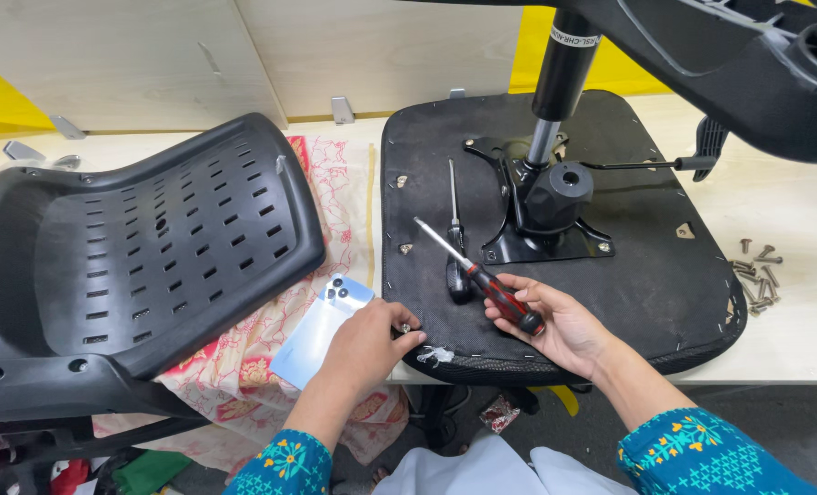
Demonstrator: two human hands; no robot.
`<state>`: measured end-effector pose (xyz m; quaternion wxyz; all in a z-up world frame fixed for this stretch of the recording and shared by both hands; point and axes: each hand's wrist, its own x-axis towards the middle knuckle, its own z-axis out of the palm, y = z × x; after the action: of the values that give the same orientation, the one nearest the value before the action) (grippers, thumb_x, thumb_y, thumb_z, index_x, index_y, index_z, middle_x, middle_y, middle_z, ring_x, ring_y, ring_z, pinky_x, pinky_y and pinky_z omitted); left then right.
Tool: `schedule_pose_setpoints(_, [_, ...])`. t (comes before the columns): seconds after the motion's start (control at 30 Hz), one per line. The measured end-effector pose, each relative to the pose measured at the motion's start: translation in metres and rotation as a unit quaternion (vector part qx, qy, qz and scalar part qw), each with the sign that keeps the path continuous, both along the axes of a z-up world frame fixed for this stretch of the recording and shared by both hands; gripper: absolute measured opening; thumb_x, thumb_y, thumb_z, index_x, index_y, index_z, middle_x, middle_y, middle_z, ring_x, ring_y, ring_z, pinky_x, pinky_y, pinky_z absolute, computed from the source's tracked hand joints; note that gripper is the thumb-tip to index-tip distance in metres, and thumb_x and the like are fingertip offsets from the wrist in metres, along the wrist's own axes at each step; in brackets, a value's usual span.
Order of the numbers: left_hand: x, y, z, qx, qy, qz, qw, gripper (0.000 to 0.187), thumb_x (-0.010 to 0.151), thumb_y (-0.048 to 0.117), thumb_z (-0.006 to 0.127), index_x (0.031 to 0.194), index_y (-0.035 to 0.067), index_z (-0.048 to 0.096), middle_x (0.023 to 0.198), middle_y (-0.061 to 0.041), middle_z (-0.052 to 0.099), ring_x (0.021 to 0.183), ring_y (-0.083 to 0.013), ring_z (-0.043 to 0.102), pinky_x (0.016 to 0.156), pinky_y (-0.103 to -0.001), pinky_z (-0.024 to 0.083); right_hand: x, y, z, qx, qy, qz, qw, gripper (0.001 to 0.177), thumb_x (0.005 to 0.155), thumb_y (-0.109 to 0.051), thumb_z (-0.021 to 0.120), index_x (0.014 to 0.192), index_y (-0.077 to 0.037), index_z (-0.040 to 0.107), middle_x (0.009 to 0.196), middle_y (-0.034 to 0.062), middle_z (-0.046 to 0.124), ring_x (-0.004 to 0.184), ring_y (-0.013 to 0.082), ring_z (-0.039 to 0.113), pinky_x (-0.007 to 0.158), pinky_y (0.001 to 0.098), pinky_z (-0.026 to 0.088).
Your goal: The person uses a screwdriver to tighten screws into the base of an office chair. They repeatedly pick up screws, align them with holes in the chair base, and turn the screwdriver to secure them.
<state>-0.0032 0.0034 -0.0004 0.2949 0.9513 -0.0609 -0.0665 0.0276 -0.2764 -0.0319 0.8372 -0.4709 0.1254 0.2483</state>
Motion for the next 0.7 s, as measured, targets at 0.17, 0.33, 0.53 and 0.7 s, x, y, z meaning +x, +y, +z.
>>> schedule_pose_setpoints(0.17, [0.012,0.016,-0.001,-0.037,0.081,-0.024,0.996,0.025,0.086,0.026,0.073,0.107,0.015,0.08,0.103,-0.01,0.079,0.099,-0.0253,0.075,0.089,-0.037,0.056,0.004,-0.005,-0.008,0.028,-0.006,0.013,0.999,0.056,0.088,-0.012,0.055,0.142,0.002,0.047,0.112,0.0211,0.067,0.102,0.027,0.07,0.091,0.0363,0.06])
schedule_pose_setpoints(0.33, [0.017,0.022,0.001,-0.053,0.099,-0.036,0.993,0.023,0.087,0.024,0.072,0.107,0.017,0.081,0.101,-0.007,0.081,0.098,-0.0216,0.077,0.088,-0.036,0.057,0.007,-0.008,-0.013,0.03,-0.006,0.013,0.999,0.057,0.087,-0.011,0.055,0.141,0.002,0.046,0.112,0.0221,0.067,0.101,0.0275,0.07,0.09,0.0368,0.06])
schedule_pose_setpoints(0.53, [0.012,0.021,0.003,-0.073,0.102,-0.011,0.992,0.02,0.086,0.028,0.074,0.101,0.015,0.08,0.094,-0.004,0.08,0.089,-0.02,0.075,0.083,-0.035,0.056,0.008,-0.01,-0.016,0.04,0.011,0.012,0.999,0.058,0.086,-0.01,0.055,0.142,0.002,0.046,0.111,0.0218,0.067,0.102,0.0274,0.071,0.091,0.0374,0.061])
schedule_pose_setpoints(0.7, [0.004,0.018,0.001,-0.109,0.055,-0.003,0.993,0.022,0.086,0.029,0.074,0.096,0.01,0.077,0.088,-0.004,0.079,0.087,-0.0178,0.074,0.081,-0.034,0.055,0.01,-0.01,-0.015,0.049,0.016,0.02,0.998,0.055,0.086,-0.01,0.054,0.14,0.002,0.049,0.111,0.0212,0.068,0.102,0.0271,0.07,0.091,0.0386,0.061])
